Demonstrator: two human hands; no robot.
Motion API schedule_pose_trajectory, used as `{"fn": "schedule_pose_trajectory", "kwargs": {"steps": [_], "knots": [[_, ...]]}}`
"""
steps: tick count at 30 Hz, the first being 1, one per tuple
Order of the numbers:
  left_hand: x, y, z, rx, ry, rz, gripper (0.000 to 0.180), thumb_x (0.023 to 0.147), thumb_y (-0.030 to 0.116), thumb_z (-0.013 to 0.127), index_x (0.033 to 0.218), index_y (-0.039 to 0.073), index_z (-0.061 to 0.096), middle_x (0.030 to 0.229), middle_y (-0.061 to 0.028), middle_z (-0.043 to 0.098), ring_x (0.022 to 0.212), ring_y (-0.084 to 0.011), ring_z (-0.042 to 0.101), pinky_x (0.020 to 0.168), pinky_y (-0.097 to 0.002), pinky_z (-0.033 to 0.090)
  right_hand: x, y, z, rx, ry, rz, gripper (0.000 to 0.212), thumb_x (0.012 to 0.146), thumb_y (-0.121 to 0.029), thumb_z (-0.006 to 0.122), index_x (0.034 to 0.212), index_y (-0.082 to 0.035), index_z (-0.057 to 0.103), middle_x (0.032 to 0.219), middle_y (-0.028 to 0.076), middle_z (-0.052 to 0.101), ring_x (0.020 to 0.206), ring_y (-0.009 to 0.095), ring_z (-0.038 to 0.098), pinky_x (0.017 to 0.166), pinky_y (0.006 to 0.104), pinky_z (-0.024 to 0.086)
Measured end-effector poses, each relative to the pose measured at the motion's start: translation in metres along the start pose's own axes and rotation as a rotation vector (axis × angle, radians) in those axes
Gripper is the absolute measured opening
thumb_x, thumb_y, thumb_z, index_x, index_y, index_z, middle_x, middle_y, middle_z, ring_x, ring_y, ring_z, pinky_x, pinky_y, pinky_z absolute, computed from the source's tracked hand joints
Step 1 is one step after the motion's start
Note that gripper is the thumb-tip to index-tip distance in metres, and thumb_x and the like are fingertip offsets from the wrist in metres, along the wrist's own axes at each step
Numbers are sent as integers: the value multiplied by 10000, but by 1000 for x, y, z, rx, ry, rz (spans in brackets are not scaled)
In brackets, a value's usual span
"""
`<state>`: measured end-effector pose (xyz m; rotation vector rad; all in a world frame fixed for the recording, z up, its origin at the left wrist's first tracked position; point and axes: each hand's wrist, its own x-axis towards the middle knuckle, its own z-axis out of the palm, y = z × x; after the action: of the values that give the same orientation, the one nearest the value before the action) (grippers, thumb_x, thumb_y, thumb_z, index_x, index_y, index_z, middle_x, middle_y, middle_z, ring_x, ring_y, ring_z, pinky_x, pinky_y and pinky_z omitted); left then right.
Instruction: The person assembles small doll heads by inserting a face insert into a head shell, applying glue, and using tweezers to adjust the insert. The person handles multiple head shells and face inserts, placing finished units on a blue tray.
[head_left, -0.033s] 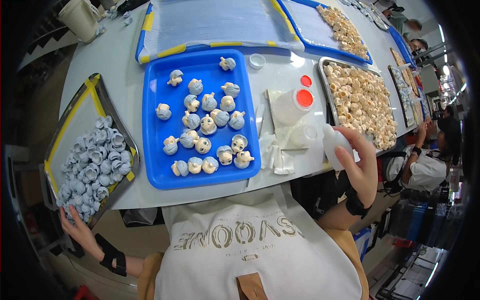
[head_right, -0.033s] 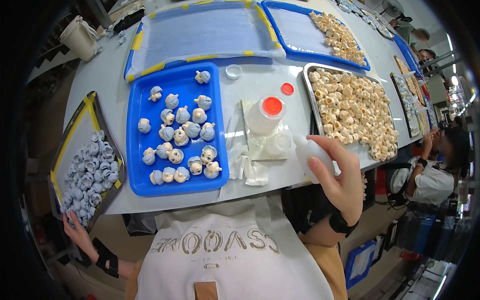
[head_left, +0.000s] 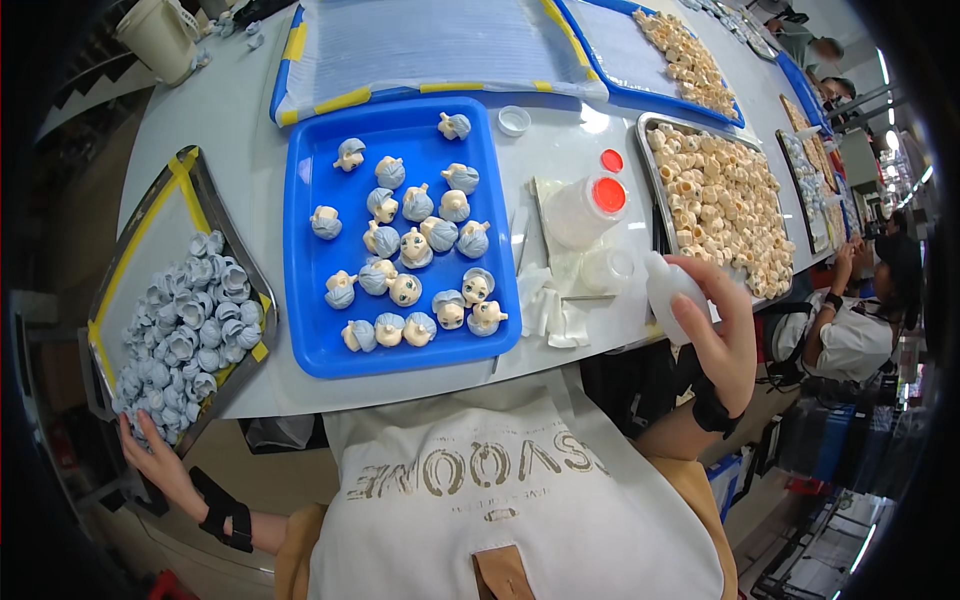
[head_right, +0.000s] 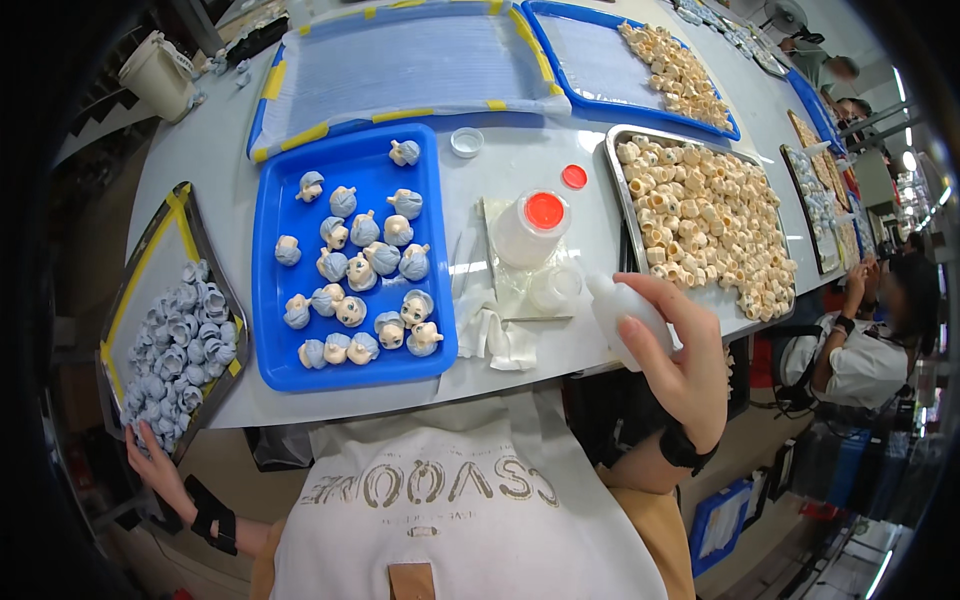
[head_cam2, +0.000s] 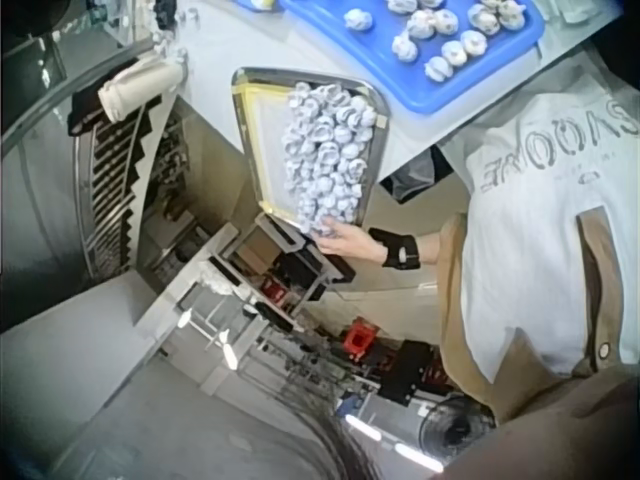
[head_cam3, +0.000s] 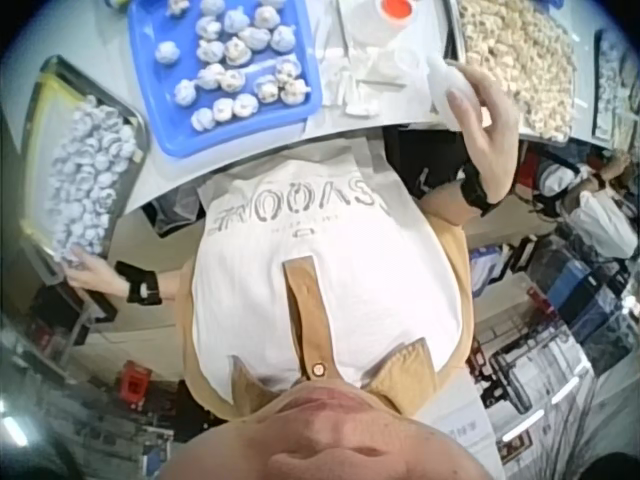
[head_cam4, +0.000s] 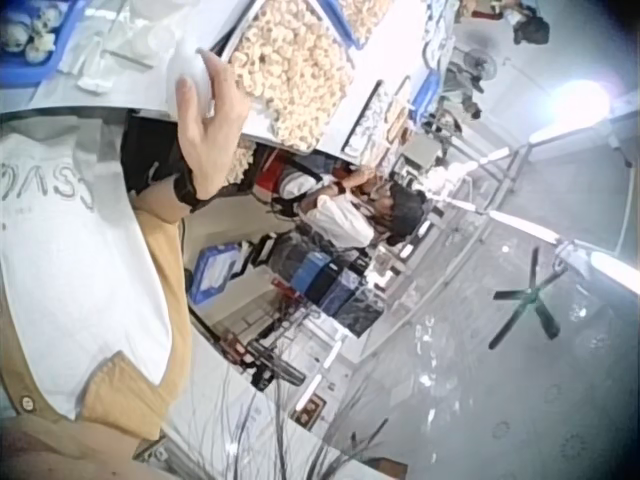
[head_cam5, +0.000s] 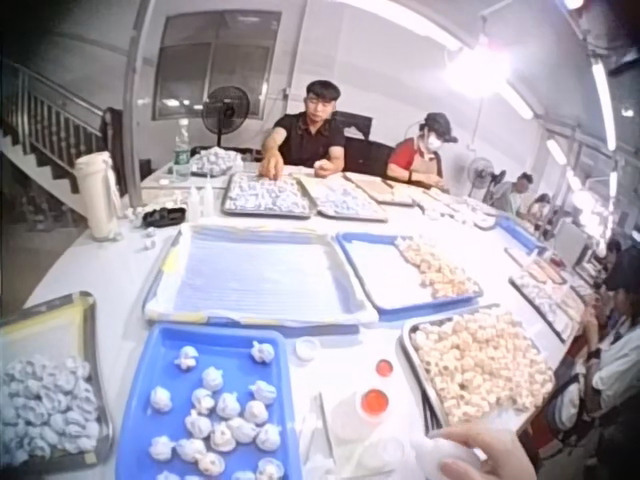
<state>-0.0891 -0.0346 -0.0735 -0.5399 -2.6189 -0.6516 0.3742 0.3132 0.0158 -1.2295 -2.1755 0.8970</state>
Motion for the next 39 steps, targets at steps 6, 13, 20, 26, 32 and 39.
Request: {"fn": "schedule_pose_trajectory", "kwargs": {"steps": [6,13,20,26,32,39], "knots": [[0,0,0,-7,-4,-9,484,909,353,513,1246,8,474,1256,-199,455,1184,-311,395,975,-380,307,-9,-6,-7,-41,-63,103,291,799,-103,539,1061,15,581,902,101,616,819,156,574,751,261,437],[0,-2,1,-17,0,2,483,909,350,514,1247,8,473,1253,-200,457,1183,-310,395,979,-381,304,-10,0,-7,-52,-29,51,284,783,-130,559,1024,12,605,815,143,641,721,199,623,666,285,471],[-1,2,1,-37,6,-20,484,905,349,522,1246,8,475,1254,-200,457,1188,-307,390,982,-383,301,-9,0,-7,-39,-40,64,288,778,-125,563,1023,18,607,801,144,641,711,195,623,658,281,472],[-1,3,2,-32,64,-59,480,885,357,555,1223,21,503,1222,-186,480,1169,-296,414,967,-377,319,-10,0,-8,-37,-34,53,290,772,-120,564,1022,21,607,797,143,641,708,193,623,656,279,472],[-1,3,4,9,174,-49,438,850,354,611,1157,45,567,1170,-169,508,1066,-280,484,899,-359,375,-10,0,-9,-55,-54,60,291,765,-111,562,1019,23,606,800,142,640,721,191,622,666,281,473],[-4,4,12,15,367,-87,460,822,379,642,1154,67,575,1064,-175,519,951,-289,507,794,-350,437,-8,1,-7,-36,-20,43,289,762,-102,559,1017,26,605,827,139,641,735,189,617,682,281,470]]}}
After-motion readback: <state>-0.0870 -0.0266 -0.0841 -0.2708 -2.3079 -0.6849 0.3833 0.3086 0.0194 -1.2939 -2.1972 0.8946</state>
